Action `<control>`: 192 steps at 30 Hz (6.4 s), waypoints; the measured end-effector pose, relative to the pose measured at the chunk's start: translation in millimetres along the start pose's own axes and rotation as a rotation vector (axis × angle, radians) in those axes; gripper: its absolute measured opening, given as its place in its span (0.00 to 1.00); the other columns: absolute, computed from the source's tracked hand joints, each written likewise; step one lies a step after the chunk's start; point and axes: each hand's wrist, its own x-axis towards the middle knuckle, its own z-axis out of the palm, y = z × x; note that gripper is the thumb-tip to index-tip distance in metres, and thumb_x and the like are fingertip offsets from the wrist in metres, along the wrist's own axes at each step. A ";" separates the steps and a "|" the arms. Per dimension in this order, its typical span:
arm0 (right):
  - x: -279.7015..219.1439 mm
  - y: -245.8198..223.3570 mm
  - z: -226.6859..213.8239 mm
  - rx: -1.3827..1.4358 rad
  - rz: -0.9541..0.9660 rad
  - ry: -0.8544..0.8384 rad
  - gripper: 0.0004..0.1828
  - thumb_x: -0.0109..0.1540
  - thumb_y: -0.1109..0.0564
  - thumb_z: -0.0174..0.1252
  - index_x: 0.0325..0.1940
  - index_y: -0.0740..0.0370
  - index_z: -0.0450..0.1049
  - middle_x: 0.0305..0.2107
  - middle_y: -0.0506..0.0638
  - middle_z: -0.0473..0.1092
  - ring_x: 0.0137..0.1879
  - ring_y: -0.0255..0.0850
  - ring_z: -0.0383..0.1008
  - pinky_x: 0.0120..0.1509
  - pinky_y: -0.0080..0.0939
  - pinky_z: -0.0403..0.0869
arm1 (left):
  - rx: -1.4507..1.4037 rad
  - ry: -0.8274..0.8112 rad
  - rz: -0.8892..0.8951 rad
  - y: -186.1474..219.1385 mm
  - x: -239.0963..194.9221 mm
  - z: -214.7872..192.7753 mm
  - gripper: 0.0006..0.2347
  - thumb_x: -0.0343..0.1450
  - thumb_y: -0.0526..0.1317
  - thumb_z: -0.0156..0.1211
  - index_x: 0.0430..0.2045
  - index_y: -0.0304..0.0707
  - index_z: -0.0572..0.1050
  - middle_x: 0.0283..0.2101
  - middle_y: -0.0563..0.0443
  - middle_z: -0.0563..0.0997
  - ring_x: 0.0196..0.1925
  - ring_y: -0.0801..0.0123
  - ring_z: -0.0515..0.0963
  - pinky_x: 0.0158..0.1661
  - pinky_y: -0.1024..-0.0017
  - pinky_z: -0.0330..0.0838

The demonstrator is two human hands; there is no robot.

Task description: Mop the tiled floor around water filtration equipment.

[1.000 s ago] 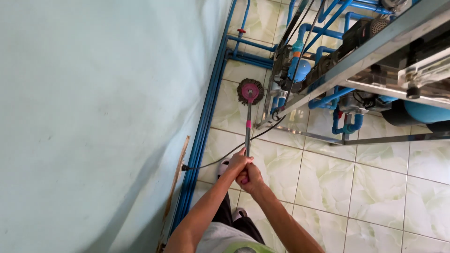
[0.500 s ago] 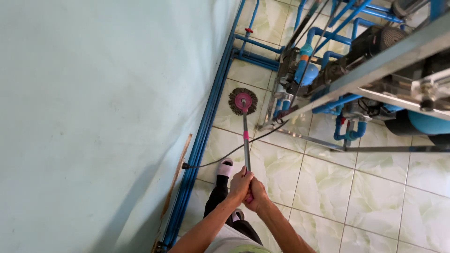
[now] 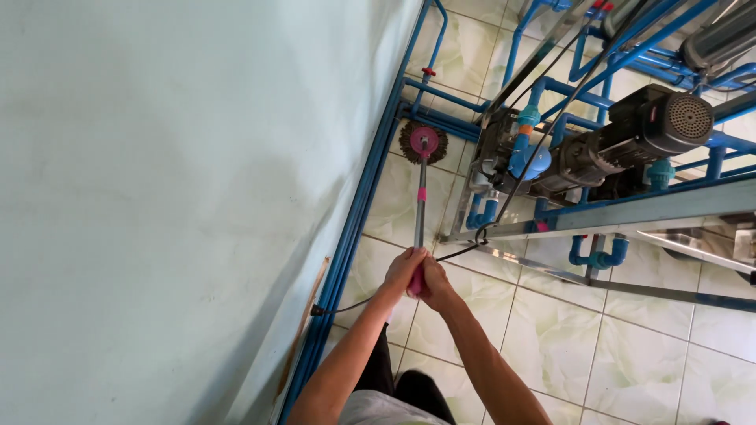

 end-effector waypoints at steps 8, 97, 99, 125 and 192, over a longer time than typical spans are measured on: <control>21.5 14.3 -12.6 -0.995 -0.182 -0.130 0.25 0.68 0.40 0.42 0.58 0.52 0.75 0.25 0.53 0.79 0.27 0.40 0.79 0.30 0.39 0.70 | -0.554 -0.044 -0.326 -9.3 -74.9 -25.7 0.22 0.72 0.37 0.51 0.63 0.53 0.61 0.20 0.50 0.69 0.17 0.68 0.70 0.23 0.65 0.77; 36.2 -107.7 80.2 0.133 -0.421 0.069 0.09 0.69 0.55 0.52 0.37 0.62 0.69 0.20 0.50 0.66 0.23 0.39 0.65 0.25 0.39 0.69 | -0.443 -0.113 -0.036 221.8 -134.4 -43.1 0.35 0.67 0.29 0.57 0.71 0.67 0.61 0.16 0.56 0.68 0.11 0.77 0.63 0.12 0.76 0.58; 47.2 -142.0 86.3 0.223 -0.437 -0.058 0.11 0.70 0.54 0.51 0.37 0.61 0.65 0.21 0.50 0.65 0.22 0.38 0.62 0.24 0.39 0.68 | -0.499 -0.116 0.002 236.4 -105.7 -37.0 0.34 0.67 0.29 0.57 0.71 0.64 0.62 0.18 0.56 0.70 0.12 0.77 0.64 0.12 0.76 0.57; 344.8 -463.3 95.7 0.038 -0.240 0.083 0.11 0.68 0.49 0.51 0.43 0.57 0.72 0.27 0.56 0.70 0.25 0.47 0.67 0.27 0.48 0.67 | -0.436 -0.249 -0.334 376.7 398.5 23.5 0.19 0.77 0.42 0.55 0.62 0.40 0.67 0.19 0.54 0.70 0.12 0.74 0.66 0.12 0.75 0.55; 247.3 -564.0 154.6 0.373 -0.154 -0.050 0.14 0.72 0.50 0.42 0.56 0.39 0.71 0.17 0.41 0.60 0.14 0.30 0.50 0.14 0.29 0.50 | -0.063 -0.192 -0.207 403.2 572.7 60.3 0.14 0.75 0.49 0.54 0.33 0.34 0.75 0.27 0.45 0.78 0.21 0.63 0.75 0.18 0.66 0.66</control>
